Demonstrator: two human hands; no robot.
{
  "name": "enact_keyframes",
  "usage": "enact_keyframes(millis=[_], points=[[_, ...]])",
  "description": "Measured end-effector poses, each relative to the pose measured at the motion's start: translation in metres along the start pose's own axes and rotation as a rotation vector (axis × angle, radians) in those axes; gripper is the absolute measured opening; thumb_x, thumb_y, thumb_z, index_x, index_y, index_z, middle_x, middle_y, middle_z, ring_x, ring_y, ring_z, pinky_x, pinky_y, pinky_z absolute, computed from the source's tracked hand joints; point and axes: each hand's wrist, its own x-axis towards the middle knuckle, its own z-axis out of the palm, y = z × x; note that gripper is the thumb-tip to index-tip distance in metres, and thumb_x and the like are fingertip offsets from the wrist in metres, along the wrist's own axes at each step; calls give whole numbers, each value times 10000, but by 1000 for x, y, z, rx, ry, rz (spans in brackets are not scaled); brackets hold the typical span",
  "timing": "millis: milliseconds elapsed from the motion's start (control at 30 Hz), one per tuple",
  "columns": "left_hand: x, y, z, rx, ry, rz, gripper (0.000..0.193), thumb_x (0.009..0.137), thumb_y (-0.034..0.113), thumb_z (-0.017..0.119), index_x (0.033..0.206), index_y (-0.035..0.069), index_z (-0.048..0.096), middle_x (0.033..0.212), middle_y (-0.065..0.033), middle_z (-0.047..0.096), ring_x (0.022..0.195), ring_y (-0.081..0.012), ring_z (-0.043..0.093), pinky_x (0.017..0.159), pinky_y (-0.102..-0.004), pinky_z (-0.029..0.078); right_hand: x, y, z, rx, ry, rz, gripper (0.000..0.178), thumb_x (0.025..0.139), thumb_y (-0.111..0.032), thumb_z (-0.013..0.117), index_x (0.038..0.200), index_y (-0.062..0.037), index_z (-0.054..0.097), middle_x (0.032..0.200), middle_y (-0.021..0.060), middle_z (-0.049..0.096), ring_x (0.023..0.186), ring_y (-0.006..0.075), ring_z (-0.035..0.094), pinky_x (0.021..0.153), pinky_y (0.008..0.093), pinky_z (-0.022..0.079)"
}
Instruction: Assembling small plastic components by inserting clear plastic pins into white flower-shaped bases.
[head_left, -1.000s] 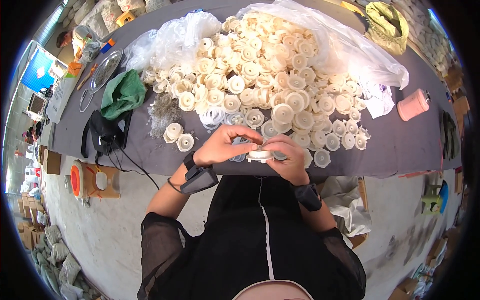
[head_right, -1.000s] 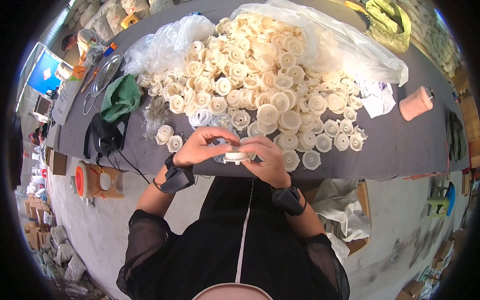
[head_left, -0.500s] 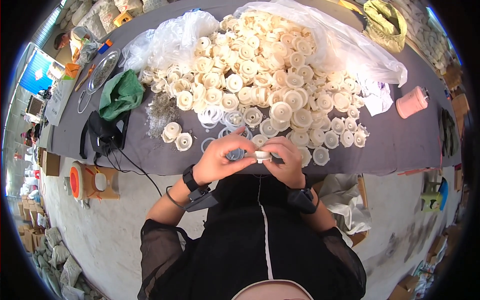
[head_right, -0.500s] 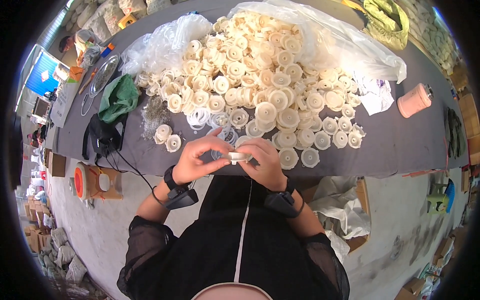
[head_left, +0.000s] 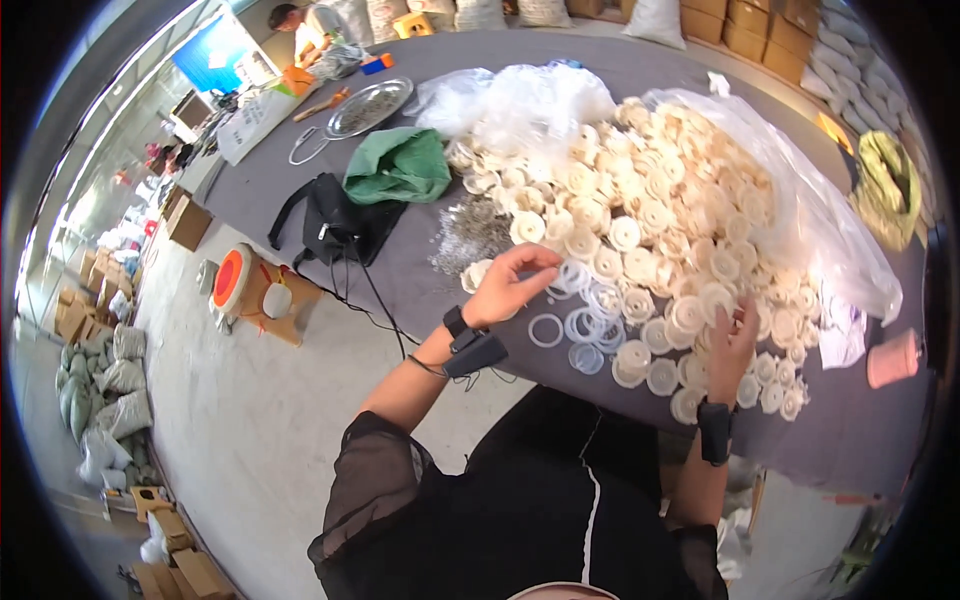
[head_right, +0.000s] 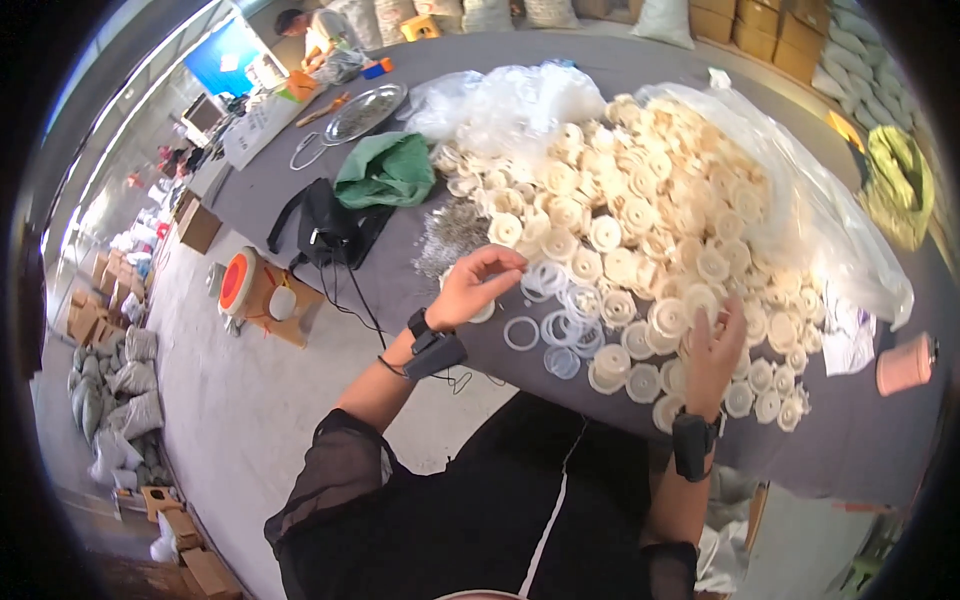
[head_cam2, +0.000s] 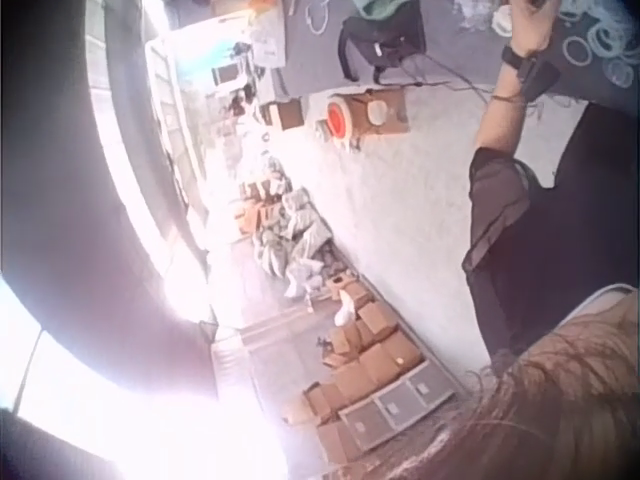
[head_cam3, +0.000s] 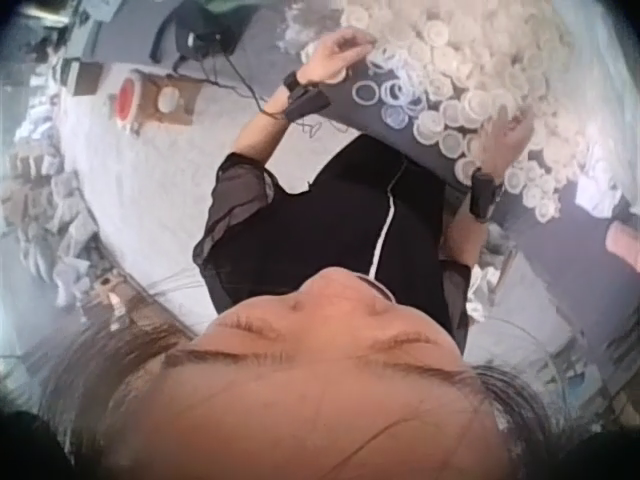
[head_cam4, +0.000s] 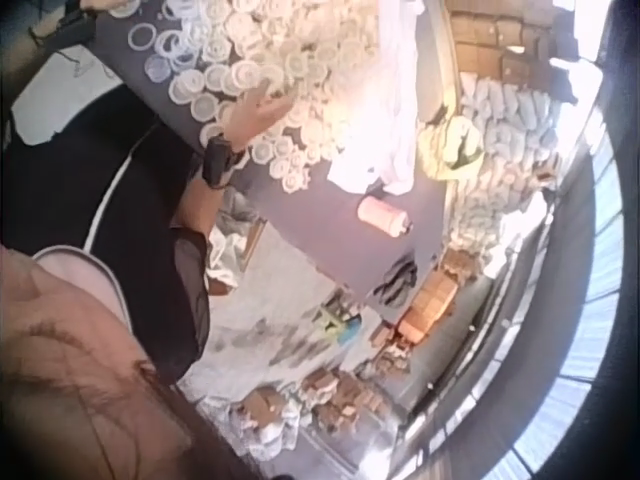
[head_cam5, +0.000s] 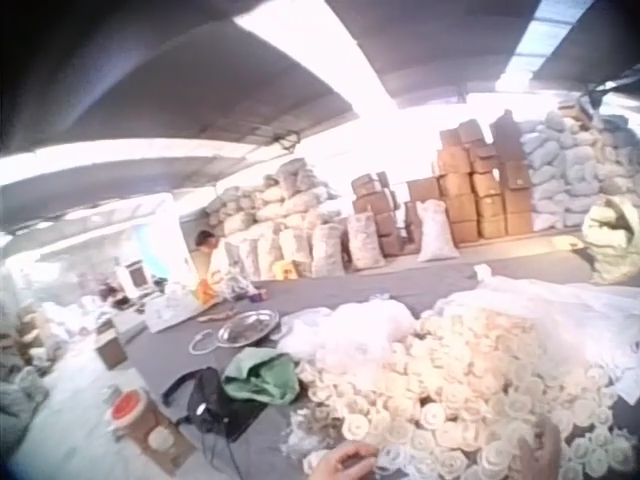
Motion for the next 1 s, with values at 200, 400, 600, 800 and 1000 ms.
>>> enact_keyframes(millis=[200,400,600,800,1000], points=[[46,-50,-143,204,519,52,165,827,68,562,966,-13,596,886,-36,610,791,-93,564,724,-230,450,1,41,-15,-79,156,-188,328,840,-65,442,1157,4,496,1125,120,524,1011,218,485,850,315,390],[88,-88,-279,869,854,112,231,795,124,528,970,-8,599,933,-175,618,852,-324,599,777,-373,465,-22,95,-61,121,124,-51,111,760,-6,352,705,-42,441,672,12,422,620,113,405,587,216,333],[117,-135,-338,1162,617,-599,269,776,125,477,975,6,614,1026,-216,590,976,-360,555,853,-407,442,-34,94,-56,245,351,378,232,919,-194,377,794,-53,514,692,0,438,597,76,345,526,210,288],[161,-177,-361,1116,651,-682,294,802,100,495,1076,49,591,1096,-202,567,1038,-324,540,862,-407,445,-25,265,-38,14,444,250,203,905,-197,421,850,-33,527,751,43,475,657,117,399,590,239,327],[175,-208,-370,1474,588,-410,408,818,167,494,1218,84,489,1285,-179,434,1209,-322,383,1019,-381,288,32,275,26,-193,469,81,206,889,-201,473,918,-9,542,822,95,519,729,165,464,667,274,373]])
